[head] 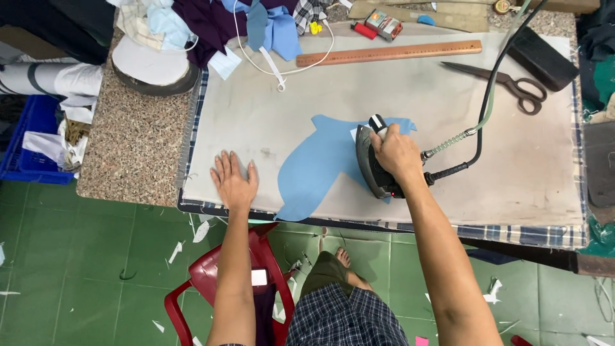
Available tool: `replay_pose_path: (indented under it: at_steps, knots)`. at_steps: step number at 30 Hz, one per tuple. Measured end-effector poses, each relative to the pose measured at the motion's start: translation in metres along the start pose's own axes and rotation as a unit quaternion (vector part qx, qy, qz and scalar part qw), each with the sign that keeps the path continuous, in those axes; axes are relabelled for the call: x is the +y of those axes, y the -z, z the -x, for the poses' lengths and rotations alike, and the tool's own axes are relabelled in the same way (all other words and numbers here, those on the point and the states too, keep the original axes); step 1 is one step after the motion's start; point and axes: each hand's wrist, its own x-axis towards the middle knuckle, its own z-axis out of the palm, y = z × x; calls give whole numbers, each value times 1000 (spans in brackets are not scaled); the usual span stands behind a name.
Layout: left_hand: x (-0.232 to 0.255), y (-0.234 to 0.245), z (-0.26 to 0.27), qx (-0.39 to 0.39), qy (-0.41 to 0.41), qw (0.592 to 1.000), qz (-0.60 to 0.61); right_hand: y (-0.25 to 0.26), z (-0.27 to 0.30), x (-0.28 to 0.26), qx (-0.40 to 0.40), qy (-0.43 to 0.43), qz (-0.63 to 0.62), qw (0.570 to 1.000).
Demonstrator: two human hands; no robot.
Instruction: The person irons a piece of light blue fabric on a workbench using an electric iron and a black pressing block. They then use scissors to trim the edges of the fabric and continue ironing the trimmed piece.
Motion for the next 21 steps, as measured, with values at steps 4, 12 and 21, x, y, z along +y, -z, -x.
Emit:
replay_pose_path:
  at_steps: [4,12,21]
  knots:
    - [0,0,1,5,-4,1000,-4,-1,-3,-1,-11,-16,-3,1000]
    - [2,7,-1,2,1,1000,9,5,5,-11,-11,-36,21,999]
    - [5,12,-3,4,3,1000,21,10,10,-14,-3,-36,24,999]
